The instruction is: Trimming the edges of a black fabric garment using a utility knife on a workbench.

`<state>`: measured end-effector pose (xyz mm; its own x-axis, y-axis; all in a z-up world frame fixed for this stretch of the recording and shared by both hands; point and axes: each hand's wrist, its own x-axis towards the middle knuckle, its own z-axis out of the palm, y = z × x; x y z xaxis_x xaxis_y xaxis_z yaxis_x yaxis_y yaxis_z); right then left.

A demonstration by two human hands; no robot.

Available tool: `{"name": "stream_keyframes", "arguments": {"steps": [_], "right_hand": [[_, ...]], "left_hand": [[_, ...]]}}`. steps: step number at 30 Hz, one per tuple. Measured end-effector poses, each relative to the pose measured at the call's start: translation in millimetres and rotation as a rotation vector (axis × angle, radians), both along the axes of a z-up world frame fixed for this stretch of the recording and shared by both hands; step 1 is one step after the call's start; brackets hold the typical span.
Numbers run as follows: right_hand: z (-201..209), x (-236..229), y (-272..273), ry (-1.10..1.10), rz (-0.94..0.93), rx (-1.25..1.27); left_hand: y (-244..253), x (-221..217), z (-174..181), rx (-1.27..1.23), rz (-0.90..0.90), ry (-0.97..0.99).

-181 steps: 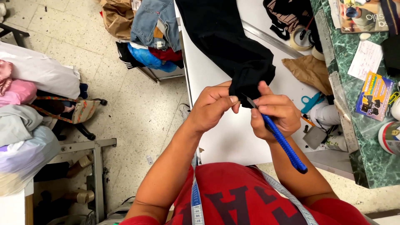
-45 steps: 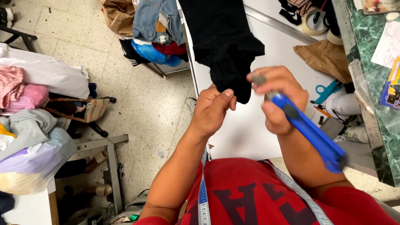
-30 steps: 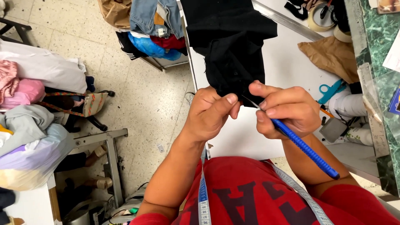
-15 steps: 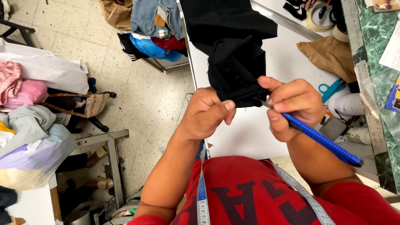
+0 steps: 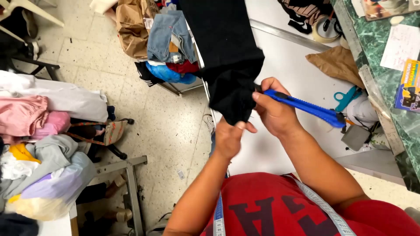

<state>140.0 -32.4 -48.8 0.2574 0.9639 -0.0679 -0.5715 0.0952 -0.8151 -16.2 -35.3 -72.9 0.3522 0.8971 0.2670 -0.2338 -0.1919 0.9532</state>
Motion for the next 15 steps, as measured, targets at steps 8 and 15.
{"name": "stream_keyframes", "arguments": {"steps": [8,15], "right_hand": [[-13,29,-13,-0.493,0.033,-0.005],[12,10,-56,-0.809,0.157,-0.193]], "left_hand": [[-34,-31,33,0.181,-0.068,0.164],[24,-25,88,0.544,-0.035,0.487]]}}
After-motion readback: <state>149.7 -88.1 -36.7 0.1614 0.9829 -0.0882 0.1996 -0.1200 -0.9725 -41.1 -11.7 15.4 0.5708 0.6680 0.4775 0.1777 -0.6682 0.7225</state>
